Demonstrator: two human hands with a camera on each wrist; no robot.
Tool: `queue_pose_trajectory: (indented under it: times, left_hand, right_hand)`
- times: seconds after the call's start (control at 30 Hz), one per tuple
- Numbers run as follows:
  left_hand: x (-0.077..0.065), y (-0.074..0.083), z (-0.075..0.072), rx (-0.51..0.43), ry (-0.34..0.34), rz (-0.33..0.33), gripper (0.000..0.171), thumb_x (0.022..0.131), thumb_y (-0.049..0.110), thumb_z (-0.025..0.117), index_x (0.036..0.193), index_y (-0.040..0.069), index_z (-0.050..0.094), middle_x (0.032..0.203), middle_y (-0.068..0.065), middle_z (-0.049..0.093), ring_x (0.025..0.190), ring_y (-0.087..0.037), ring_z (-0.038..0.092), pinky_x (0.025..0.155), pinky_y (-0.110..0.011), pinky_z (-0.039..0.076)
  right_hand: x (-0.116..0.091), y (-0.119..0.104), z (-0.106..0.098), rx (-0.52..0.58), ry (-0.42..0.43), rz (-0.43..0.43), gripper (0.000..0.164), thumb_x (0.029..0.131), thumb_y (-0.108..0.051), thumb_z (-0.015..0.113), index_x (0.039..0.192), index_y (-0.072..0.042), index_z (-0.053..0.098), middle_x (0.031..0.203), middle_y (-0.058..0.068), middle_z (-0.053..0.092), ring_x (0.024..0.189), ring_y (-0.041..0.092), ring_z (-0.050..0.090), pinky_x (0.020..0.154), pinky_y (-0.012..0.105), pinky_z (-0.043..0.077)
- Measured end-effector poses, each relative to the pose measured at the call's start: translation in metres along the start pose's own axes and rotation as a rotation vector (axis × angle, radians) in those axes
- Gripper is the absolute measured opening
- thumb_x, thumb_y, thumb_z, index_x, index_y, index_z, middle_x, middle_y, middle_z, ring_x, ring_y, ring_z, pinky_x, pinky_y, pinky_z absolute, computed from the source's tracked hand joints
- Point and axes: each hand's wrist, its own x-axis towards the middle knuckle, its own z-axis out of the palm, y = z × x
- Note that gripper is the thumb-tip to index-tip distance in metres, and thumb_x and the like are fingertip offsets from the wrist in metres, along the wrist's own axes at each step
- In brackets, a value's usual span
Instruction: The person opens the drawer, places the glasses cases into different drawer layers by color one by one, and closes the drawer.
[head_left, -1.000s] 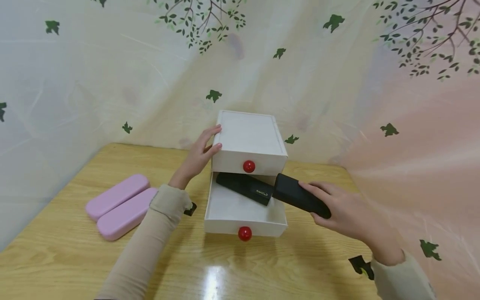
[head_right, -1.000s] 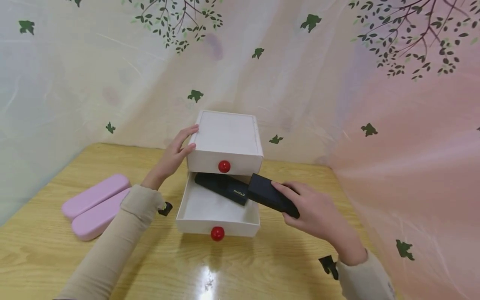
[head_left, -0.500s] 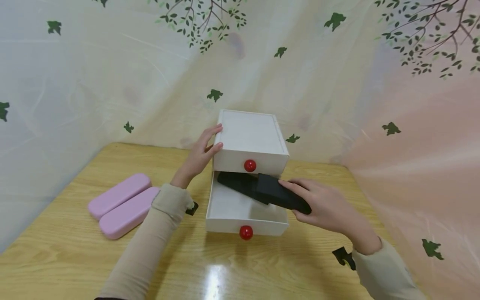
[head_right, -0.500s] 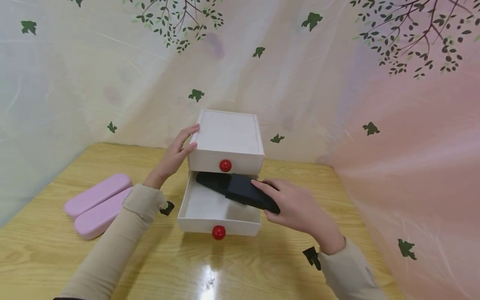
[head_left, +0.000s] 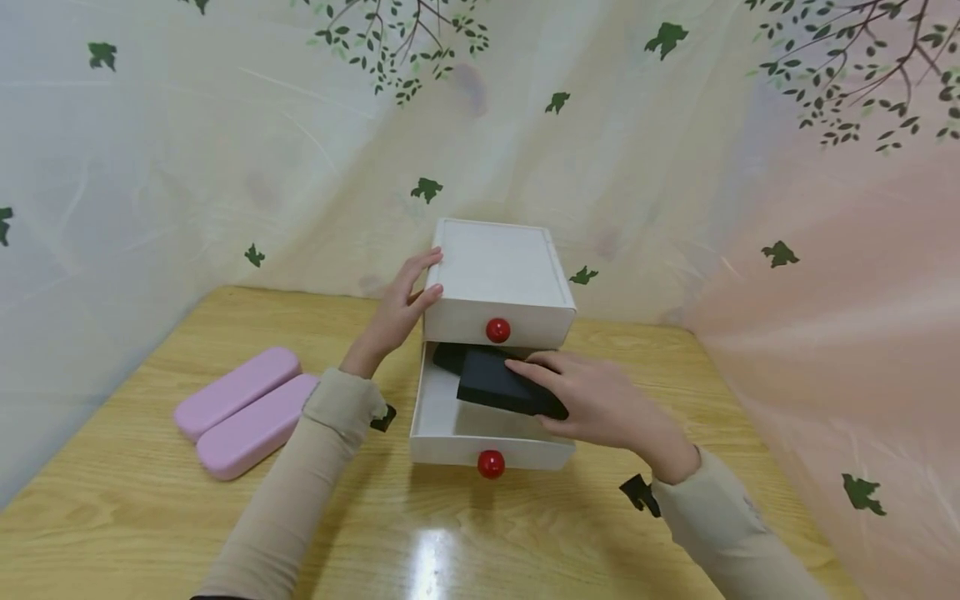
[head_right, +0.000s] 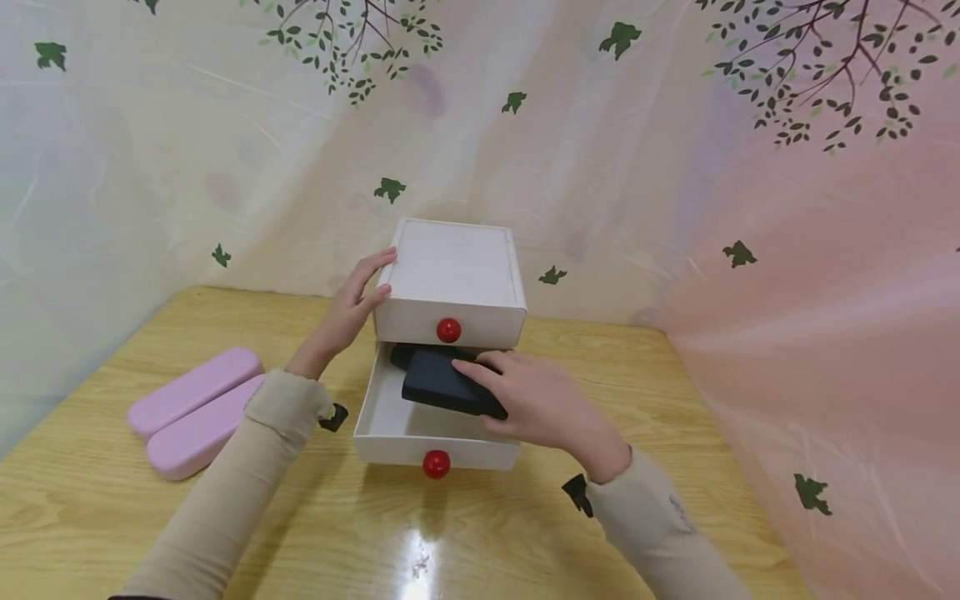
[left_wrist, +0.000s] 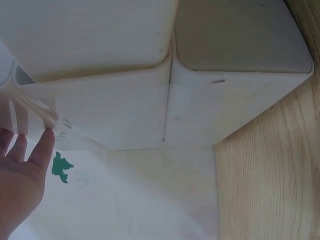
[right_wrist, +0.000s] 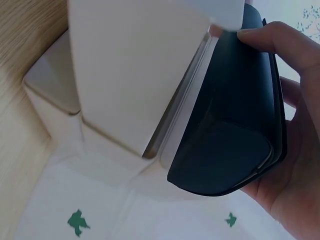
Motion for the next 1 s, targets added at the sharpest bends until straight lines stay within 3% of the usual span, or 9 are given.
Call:
queue_pose_trajectory:
  times: [0.07, 0.2, 0.43, 0.7, 0.83, 1.0]
  left_hand:
    - [-0.003, 0.01, 0.0, -0.001, 0.0, 0.005, 0.051, 0.1, 0.007, 0.047, 0.147, -0.006, 0.031, 0.158, -0.02, 0.024, 0.148, -0.034, 0.019, 0.113, -0.06, 0.029]
    - [-0.004, 0.012, -0.001, -0.003, 0.004, 0.01, 0.05, 0.099, 0.006, 0.047, 0.146, -0.006, 0.032, 0.157, -0.02, 0.024, 0.148, -0.034, 0.02, 0.113, -0.059, 0.029]
    - [0.008, -0.024, 0.001, -0.001, 0.018, 0.012, 0.052, 0.099, 0.004, 0.048, 0.148, 0.001, 0.033, 0.159, -0.015, 0.024, 0.148, -0.031, 0.019, 0.112, -0.061, 0.03]
    - [0.007, -0.03, 0.001, 0.011, 0.016, 0.027, 0.052, 0.1, 0.013, 0.05, 0.149, 0.007, 0.034, 0.16, -0.008, 0.025, 0.148, -0.026, 0.021, 0.112, -0.059, 0.032]
    - [0.007, -0.025, 0.0, 0.007, 0.009, 0.012, 0.052, 0.1, 0.008, 0.049, 0.149, 0.004, 0.033, 0.16, -0.012, 0.023, 0.148, -0.029, 0.02, 0.112, -0.061, 0.031]
    - [-0.001, 0.001, -0.001, 0.014, -0.008, -0.008, 0.051, 0.099, 0.006, 0.047, 0.147, -0.003, 0.032, 0.159, -0.018, 0.023, 0.148, -0.034, 0.02, 0.112, -0.061, 0.03]
  right_hand:
    - [0.005, -0.003, 0.001, -0.013, -0.009, -0.009, 0.069, 0.08, -0.035, 0.076, 0.142, -0.022, 0.05, 0.127, 0.007, 0.061, 0.103, 0.021, 0.065, 0.069, 0.032, 0.057]
    - [0.016, -0.008, 0.004, -0.021, -0.038, -0.024, 0.068, 0.081, -0.037, 0.075, 0.142, -0.022, 0.05, 0.127, 0.006, 0.062, 0.103, 0.02, 0.065, 0.075, 0.034, 0.057]
    - [0.029, -0.014, 0.013, 0.012, -0.128, -0.009, 0.064, 0.083, -0.04, 0.073, 0.141, -0.024, 0.051, 0.127, 0.005, 0.063, 0.107, 0.02, 0.063, 0.077, 0.035, 0.057]
    - [0.034, -0.015, 0.027, 0.05, -0.157, 0.0, 0.061, 0.083, -0.043, 0.073, 0.139, -0.024, 0.054, 0.126, 0.004, 0.064, 0.11, 0.02, 0.062, 0.087, 0.038, 0.055]
    - [0.034, -0.017, 0.028, 0.056, -0.151, 0.0, 0.061, 0.083, -0.042, 0.074, 0.138, -0.024, 0.054, 0.125, 0.003, 0.064, 0.108, 0.019, 0.063, 0.086, 0.038, 0.056]
    - [0.035, -0.017, 0.03, 0.057, -0.163, -0.012, 0.061, 0.083, -0.043, 0.073, 0.137, -0.024, 0.055, 0.125, 0.002, 0.065, 0.106, 0.018, 0.064, 0.087, 0.038, 0.056]
